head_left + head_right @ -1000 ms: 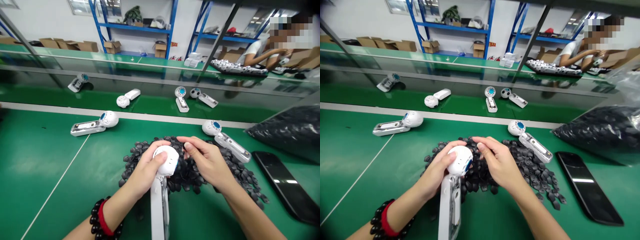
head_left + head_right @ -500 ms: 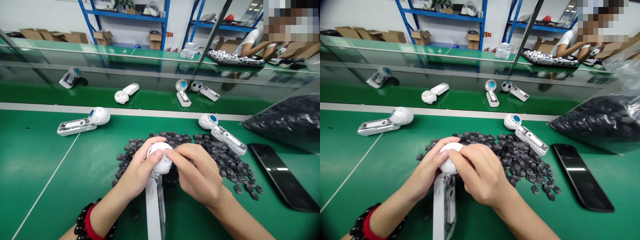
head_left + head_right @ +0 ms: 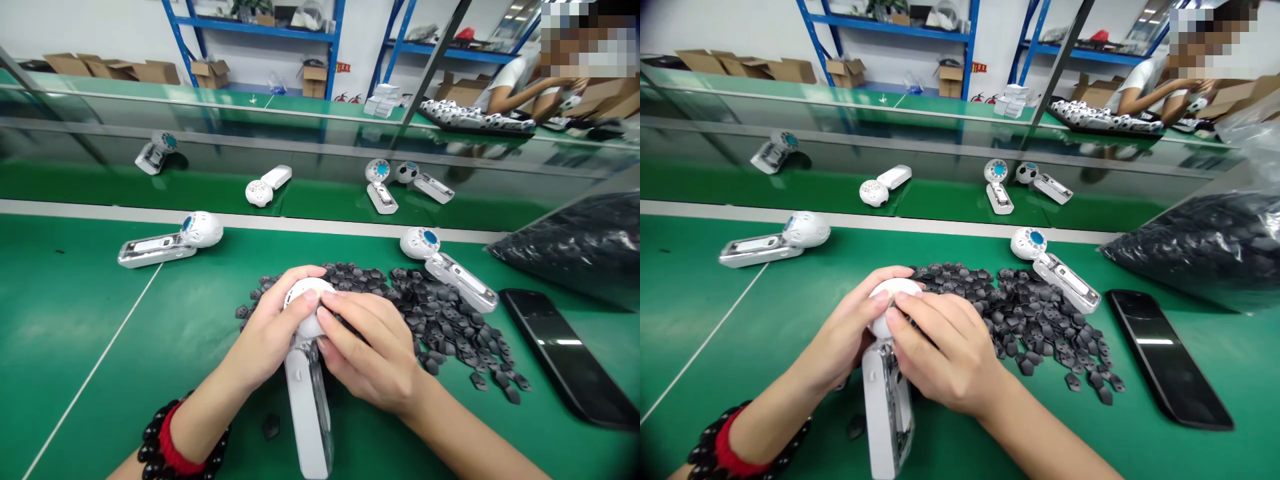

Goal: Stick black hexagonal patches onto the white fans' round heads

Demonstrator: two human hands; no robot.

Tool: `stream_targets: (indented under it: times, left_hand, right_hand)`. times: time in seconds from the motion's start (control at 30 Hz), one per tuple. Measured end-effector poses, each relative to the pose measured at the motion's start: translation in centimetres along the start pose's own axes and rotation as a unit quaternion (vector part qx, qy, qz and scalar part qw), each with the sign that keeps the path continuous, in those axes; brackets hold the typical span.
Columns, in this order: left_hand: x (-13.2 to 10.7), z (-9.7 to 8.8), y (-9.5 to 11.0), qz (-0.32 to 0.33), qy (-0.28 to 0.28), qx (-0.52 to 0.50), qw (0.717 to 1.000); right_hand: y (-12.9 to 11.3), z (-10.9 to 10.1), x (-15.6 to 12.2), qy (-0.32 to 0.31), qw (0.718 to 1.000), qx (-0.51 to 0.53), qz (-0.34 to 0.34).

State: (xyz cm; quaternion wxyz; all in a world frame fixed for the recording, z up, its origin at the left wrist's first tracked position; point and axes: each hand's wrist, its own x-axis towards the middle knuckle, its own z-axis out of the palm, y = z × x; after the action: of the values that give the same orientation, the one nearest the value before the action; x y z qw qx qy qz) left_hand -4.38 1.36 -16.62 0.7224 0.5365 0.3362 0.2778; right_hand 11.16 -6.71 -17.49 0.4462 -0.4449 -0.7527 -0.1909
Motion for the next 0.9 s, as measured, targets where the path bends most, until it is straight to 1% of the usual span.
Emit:
stream_targets:
  times: [0.17,0.3,0.37,0.4,0.43,0.47,0.5,0.53,0.57,0.6,0.63,0.67,0.7,0.73,0.77,0.8,0.83,0.9]
  left_hand:
    - [0.0,-0.4,-0.1,0.006,0.005,-0.012,1.000]
    - [-0.2,-0.9,0.2,0.047,-0.016,0.045,0.998]
    - [-0.3,-1.0,0.7,0.055,-0.016,0.073,0.996]
    - [-0.4,-0.9,0.9,0.053,-0.009,0.081,0.995]
    - [-0.4,-0.7,1.2,0.049,0.001,0.085,0.995]
    - [-0.6,-0.5,1.5,0.042,0.013,0.085,0.995]
    - [-0.7,-0.2,1.8,0.038,0.023,0.087,0.995]
    - [-0.9,0.0,2.0,0.037,0.030,0.092,0.995]
    - [-1.2,0.3,2.1,0.040,0.033,0.100,0.994]
    - [-1.4,0.5,2.3,0.044,0.030,0.108,0.993]
    - [-1.6,0.8,2.4,0.051,0.027,0.115,0.992]
    - [-1.8,1.0,2.4,0.058,0.024,0.121,0.991]
    - [-2.0,1.2,2.5,0.069,0.026,0.122,0.990]
    - [-2.1,1.4,2.6,0.081,0.032,0.120,0.989]
    - [-2.3,1.6,2.7,0.094,0.038,0.116,0.988]
    - [-2.4,1.8,2.7,0.103,0.044,0.111,0.987]
    - [-2.5,2.0,2.8,0.105,0.052,0.106,0.987]
    - [-2.7,2.5,3.0,0.090,0.075,0.093,0.989]
  right_hand:
    - [0.0,0.3,-0.2,-0.004,1.000,0.004,-0.020]
    - [-0.2,0.1,0.0,-0.009,1.000,0.002,-0.029]
    - [-0.3,-0.2,0.1,-0.007,0.998,0.065,-0.006]
    - [-0.4,-0.3,0.1,-0.007,0.992,0.124,0.023]
    - [-0.4,-0.4,0.1,-0.004,0.979,0.190,0.067]
    - [-0.5,-0.5,0.2,0.001,0.959,0.252,0.127]
    - [-0.7,-0.5,0.2,0.010,0.931,0.306,0.197]
    - [-0.9,-0.6,0.3,0.016,0.896,0.352,0.271]
    - [-1.2,-0.6,0.4,0.013,0.853,0.395,0.343]
    - [-1.6,-0.6,0.5,-0.006,0.802,0.436,0.408]
    - [-2.1,-0.5,0.8,-0.034,0.750,0.475,0.459]
    - [-2.6,-0.5,1.1,-0.065,0.701,0.509,0.496]
    - [-3.1,-0.4,1.5,-0.087,0.661,0.535,0.519]
    - [-3.5,-0.4,1.9,-0.095,0.634,0.553,0.532]
    - [-3.9,-0.3,2.3,-0.087,0.620,0.566,0.536]
    - [-4.2,-0.3,2.7,-0.073,0.614,0.577,0.534]
    - [-4.3,-0.2,3.1,-0.059,0.610,0.587,0.529]
    - [-4.4,-0.2,3.7,-0.040,0.608,0.601,0.517]
